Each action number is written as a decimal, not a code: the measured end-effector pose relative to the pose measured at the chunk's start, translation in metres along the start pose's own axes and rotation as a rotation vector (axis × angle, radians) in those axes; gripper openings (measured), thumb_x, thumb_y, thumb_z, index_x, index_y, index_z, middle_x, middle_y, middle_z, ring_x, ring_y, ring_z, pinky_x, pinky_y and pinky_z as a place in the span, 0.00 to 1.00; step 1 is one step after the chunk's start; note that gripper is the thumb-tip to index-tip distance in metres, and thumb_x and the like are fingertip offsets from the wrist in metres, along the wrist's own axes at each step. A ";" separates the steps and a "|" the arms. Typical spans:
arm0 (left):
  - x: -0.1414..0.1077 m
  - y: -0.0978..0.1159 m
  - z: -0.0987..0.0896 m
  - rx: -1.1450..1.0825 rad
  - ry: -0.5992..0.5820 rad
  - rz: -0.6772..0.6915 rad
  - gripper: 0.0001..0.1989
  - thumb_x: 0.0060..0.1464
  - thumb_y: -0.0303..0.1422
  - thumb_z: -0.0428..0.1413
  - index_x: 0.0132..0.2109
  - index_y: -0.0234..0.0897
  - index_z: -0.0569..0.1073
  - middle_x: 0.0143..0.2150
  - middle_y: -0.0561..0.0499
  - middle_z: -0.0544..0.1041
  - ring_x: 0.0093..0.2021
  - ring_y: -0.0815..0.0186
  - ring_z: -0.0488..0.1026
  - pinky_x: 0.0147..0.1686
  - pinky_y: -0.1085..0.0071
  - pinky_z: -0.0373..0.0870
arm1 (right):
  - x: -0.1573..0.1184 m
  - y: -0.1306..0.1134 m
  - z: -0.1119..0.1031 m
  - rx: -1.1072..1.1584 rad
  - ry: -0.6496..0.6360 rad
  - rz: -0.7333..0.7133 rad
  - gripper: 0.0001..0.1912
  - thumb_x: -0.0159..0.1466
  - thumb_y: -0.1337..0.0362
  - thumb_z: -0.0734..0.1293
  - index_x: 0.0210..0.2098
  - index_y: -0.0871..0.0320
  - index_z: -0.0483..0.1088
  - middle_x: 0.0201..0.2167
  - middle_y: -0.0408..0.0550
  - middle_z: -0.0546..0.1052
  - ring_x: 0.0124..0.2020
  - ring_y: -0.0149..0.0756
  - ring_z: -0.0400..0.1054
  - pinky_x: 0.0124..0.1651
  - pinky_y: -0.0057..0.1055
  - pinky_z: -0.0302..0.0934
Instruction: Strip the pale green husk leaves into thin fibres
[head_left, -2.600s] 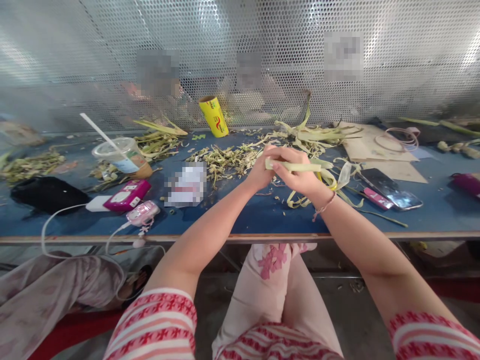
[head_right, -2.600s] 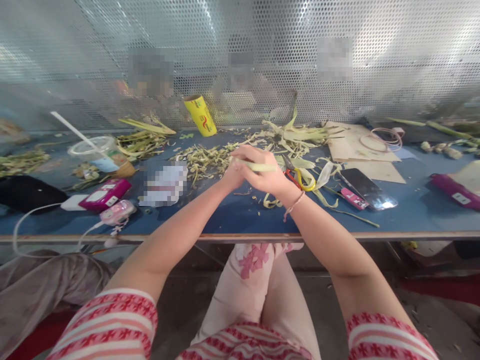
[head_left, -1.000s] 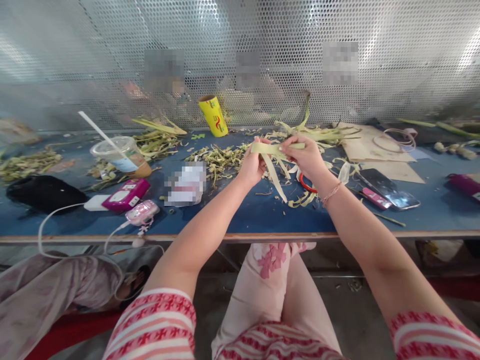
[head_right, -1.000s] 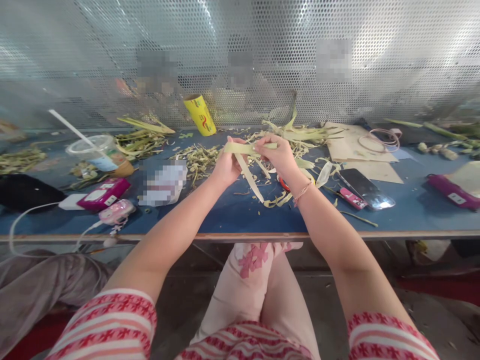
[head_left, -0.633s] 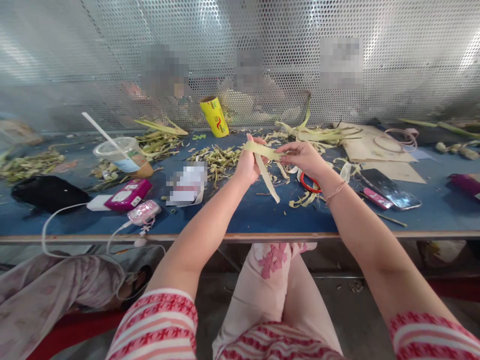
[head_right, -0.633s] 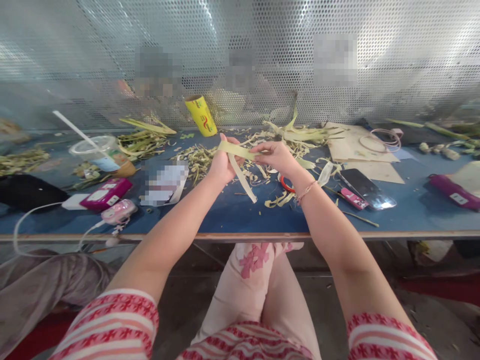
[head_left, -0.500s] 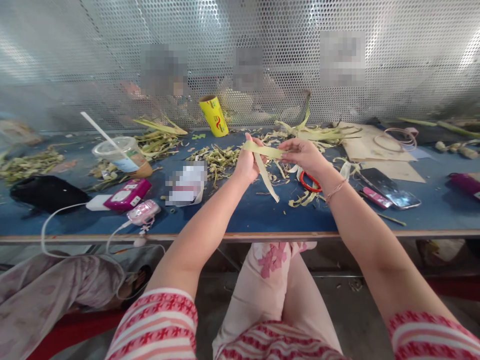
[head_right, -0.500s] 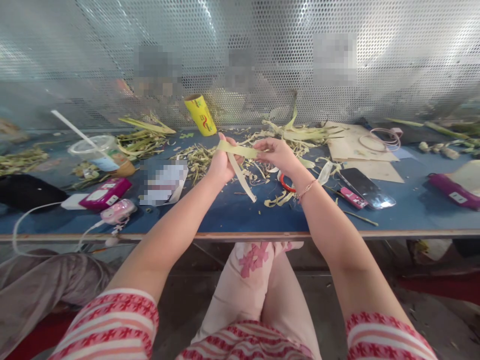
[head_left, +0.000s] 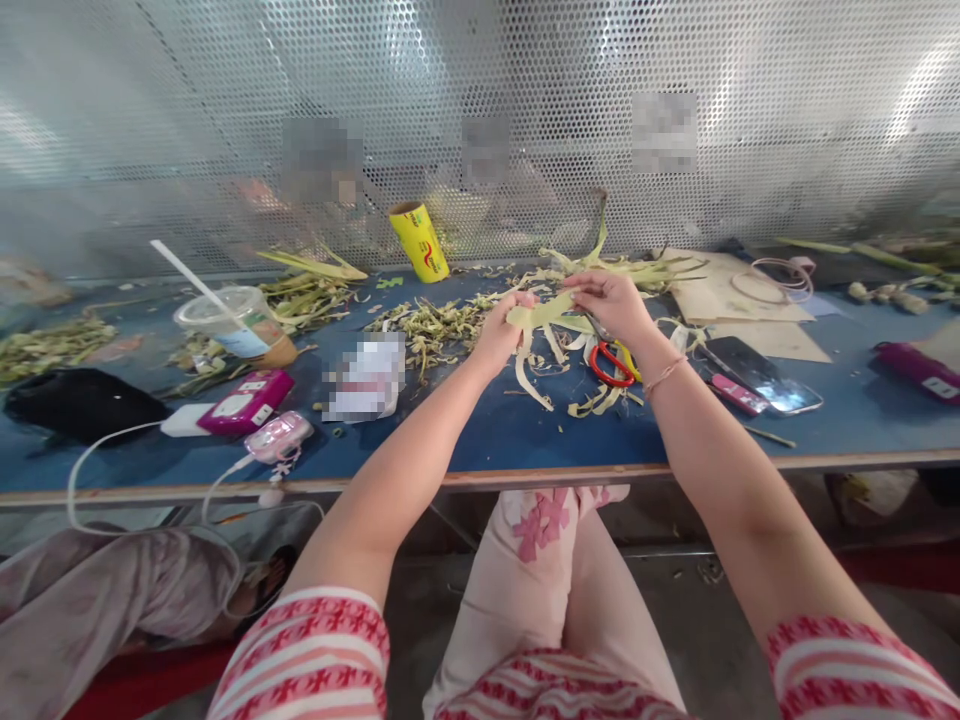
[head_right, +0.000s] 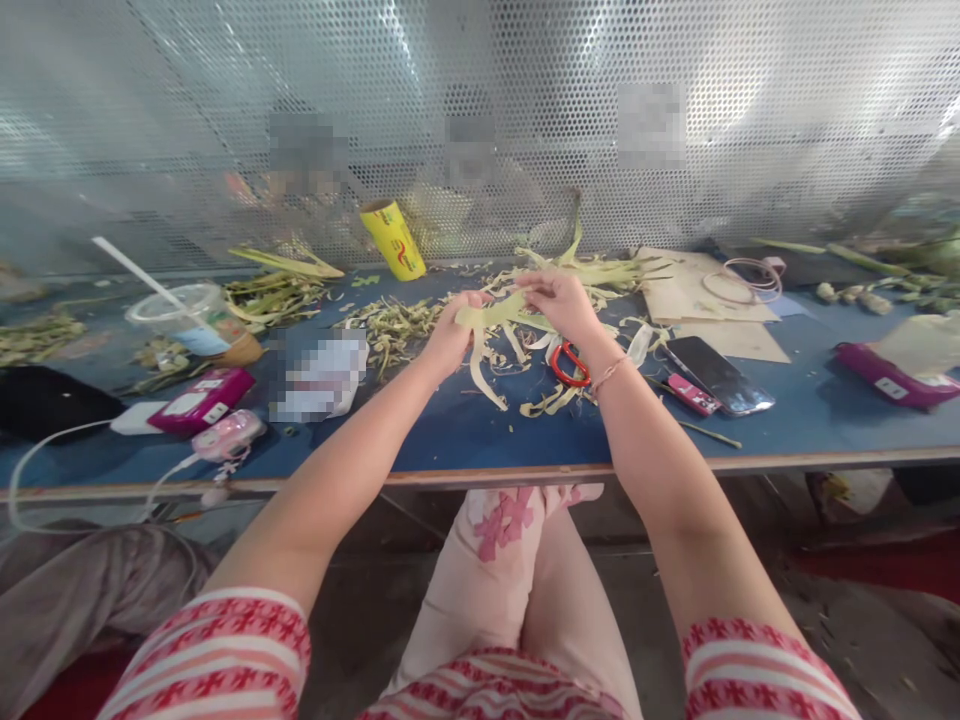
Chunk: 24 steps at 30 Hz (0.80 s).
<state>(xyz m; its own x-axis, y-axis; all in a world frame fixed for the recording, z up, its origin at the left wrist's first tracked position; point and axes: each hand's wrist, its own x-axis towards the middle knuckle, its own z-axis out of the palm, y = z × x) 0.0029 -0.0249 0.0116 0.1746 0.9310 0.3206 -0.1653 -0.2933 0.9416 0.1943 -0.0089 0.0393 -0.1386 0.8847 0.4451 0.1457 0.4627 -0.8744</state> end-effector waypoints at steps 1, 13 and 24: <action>0.000 -0.001 0.000 0.031 -0.004 -0.012 0.19 0.55 0.51 0.59 0.36 0.39 0.71 0.19 0.61 0.60 0.16 0.77 0.53 0.18 0.77 0.47 | -0.001 -0.001 0.001 -0.026 -0.015 -0.032 0.11 0.57 0.72 0.70 0.40 0.58 0.78 0.38 0.49 0.82 0.38 0.36 0.76 0.48 0.39 0.72; 0.000 -0.002 0.003 -0.143 0.085 -0.012 0.16 0.56 0.47 0.60 0.34 0.39 0.74 0.19 0.59 0.59 0.16 0.77 0.52 0.19 0.78 0.46 | 0.000 0.002 0.004 -0.056 0.068 -0.049 0.09 0.54 0.69 0.69 0.36 0.56 0.77 0.35 0.47 0.80 0.32 0.36 0.73 0.43 0.40 0.71; 0.001 0.007 0.002 -0.238 0.221 -0.039 0.19 0.60 0.47 0.57 0.29 0.37 0.71 0.19 0.58 0.58 0.17 0.77 0.54 0.18 0.78 0.48 | -0.012 0.001 0.014 -0.692 -0.126 -0.373 0.15 0.55 0.72 0.64 0.40 0.61 0.78 0.43 0.56 0.78 0.45 0.46 0.73 0.54 0.47 0.66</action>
<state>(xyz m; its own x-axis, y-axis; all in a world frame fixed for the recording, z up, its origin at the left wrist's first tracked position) 0.0040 -0.0269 0.0192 -0.0250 0.9729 0.2300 -0.3896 -0.2214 0.8940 0.1823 -0.0196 0.0304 -0.4016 0.6707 0.6236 0.6374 0.6936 -0.3356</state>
